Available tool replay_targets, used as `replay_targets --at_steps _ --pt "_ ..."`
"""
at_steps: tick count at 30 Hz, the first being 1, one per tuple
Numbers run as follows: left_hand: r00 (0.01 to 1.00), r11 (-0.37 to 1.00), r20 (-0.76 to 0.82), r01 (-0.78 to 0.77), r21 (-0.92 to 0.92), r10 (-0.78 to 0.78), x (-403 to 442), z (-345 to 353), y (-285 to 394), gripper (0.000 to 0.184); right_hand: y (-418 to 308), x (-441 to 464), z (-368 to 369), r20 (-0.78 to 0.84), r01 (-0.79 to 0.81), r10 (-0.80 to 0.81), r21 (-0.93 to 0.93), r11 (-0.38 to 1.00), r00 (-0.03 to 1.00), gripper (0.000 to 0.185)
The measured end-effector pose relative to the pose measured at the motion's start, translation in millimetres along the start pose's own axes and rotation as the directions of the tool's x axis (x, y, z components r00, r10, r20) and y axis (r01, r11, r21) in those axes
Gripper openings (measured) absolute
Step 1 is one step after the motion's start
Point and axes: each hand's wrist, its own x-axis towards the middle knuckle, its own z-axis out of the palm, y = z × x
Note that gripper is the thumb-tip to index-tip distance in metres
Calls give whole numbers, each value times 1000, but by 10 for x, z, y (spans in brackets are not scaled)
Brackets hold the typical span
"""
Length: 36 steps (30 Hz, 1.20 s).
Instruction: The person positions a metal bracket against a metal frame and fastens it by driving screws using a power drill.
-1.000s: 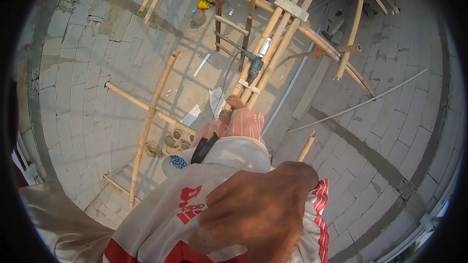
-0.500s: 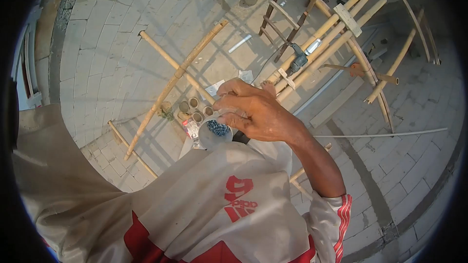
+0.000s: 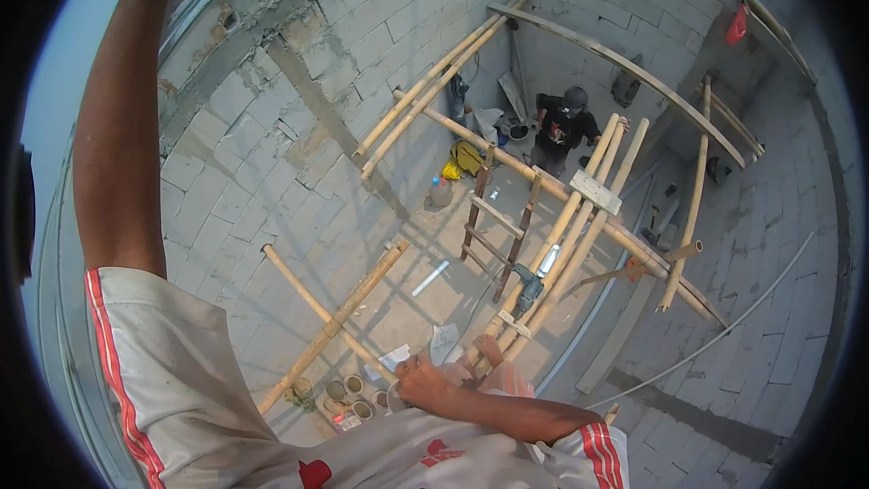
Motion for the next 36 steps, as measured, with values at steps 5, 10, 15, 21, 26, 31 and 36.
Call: replay_targets --at_steps 5,10,15,21,26,31,36 --pt "998 999 33 54 -3 -54 227 -31 -82 49 138 -82 251 -51 -10 10 4 1000 999 17" --pt "993 995 57 102 -20 -101 312 13 -156 49 143 -108 241 -13 -59 60 91 994 998 18" --pt "981 980 11 193 57 -194 388 148 -313 50 135 -127 253 6 -87 87 66 994 996 19" --pt "959 959 54 272 82 -277 415 57 -222 50 166 -142 223 -18 -44 45 52 998 999 18" --pt "960 958 45 271 92 -275 389 79 -210 49 215 -192 77 -119 55 -63 -73 996 991 13" --pt "963 963 43 264 59 -266 355 49 -146 53 262 -180 149 -149 142 -141 -2 990 979 14" --pt "963 963 41 266 43 -268 313 30 -64 57 226 -150 -183 209 32 -41 47 998 977 16"
